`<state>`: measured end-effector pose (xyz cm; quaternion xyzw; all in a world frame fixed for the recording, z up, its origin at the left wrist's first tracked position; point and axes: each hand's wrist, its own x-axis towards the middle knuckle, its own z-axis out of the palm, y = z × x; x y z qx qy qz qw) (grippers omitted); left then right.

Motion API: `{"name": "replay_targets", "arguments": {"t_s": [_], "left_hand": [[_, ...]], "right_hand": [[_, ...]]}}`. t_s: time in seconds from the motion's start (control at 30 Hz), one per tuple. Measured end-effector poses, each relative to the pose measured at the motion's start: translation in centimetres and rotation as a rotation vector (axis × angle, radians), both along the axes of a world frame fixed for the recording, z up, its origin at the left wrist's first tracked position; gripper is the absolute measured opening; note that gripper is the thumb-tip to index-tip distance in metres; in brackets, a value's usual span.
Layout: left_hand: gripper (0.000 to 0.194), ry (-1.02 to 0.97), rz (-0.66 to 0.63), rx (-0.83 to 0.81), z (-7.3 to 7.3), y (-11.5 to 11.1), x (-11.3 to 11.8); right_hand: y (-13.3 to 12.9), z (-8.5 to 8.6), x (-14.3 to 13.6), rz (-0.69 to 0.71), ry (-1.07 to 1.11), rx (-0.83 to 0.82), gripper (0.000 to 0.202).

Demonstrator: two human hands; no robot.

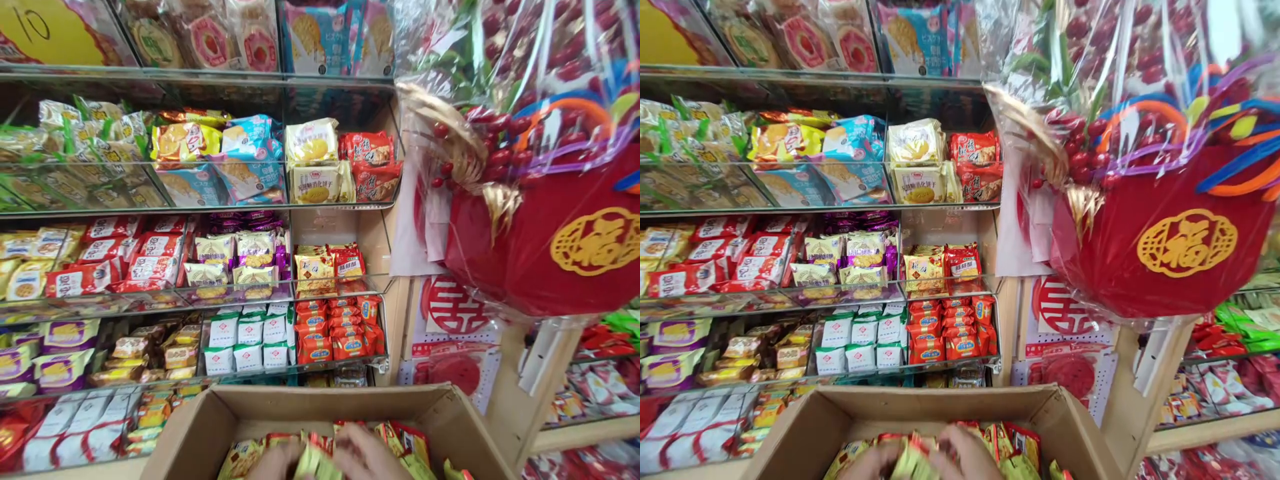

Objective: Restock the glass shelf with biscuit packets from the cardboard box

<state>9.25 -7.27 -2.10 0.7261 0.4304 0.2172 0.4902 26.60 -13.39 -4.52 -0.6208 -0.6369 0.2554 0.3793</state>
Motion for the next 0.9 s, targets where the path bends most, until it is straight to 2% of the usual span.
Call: {"name": "replay_targets", "arguments": {"t_s": [0.07,0.1,0.2,0.27,0.4,0.47,0.57,0.63,0.7,0.8,0.9], "left_hand": [[0.029,-0.121,-0.104,0.019,1.2,0.3,1.2],[0.031,-0.244,-0.101,0.008,1.7,0.4,1.9],[0.037,-0.521,0.068,-0.117,2.6,0.3,3.6],[0.036,-0.588,0.157,-0.128,2.6,0.1,4.2],[0.036,-0.611,0.228,-0.047,1.7,0.1,4.0],[0.038,-0.616,0.231,-0.037,1.2,0.3,3.6],[0.035,-0.554,0.199,-0.061,0.5,0.5,2.9],[0.035,-0.494,0.159,-0.032,0.3,0.6,2.6],[0.034,-0.452,0.104,0.022,0.1,0.7,2.4],[0.035,-0.489,0.131,0.030,-0.1,0.6,2.5],[0.041,-0.560,0.259,-0.085,-0.3,0.2,2.9]], "right_hand": [[1.0,1.0,0.4,-0.014,0.148,-0.003,0.026],[1.3,1.6,0.5,-0.044,0.233,0.007,0.031],[1.6,3.2,0.4,-0.138,0.403,0.095,0.037],[1.4,3.7,0.0,-0.209,0.435,0.165,0.035],[1.0,3.2,-0.9,-0.335,0.411,0.248,0.034],[0.9,2.8,-1.2,-0.343,0.445,0.247,0.034],[1.2,2.1,-1.2,-0.220,0.574,0.142,0.036],[1.6,1.8,-1.1,-0.097,0.650,0.047,0.037],[1.8,1.6,-0.9,-0.034,0.660,0.002,0.037],[1.9,1.6,-0.8,-0.075,0.603,0.035,0.038],[1.8,1.7,-1.0,-0.209,0.579,0.084,0.039]]}}
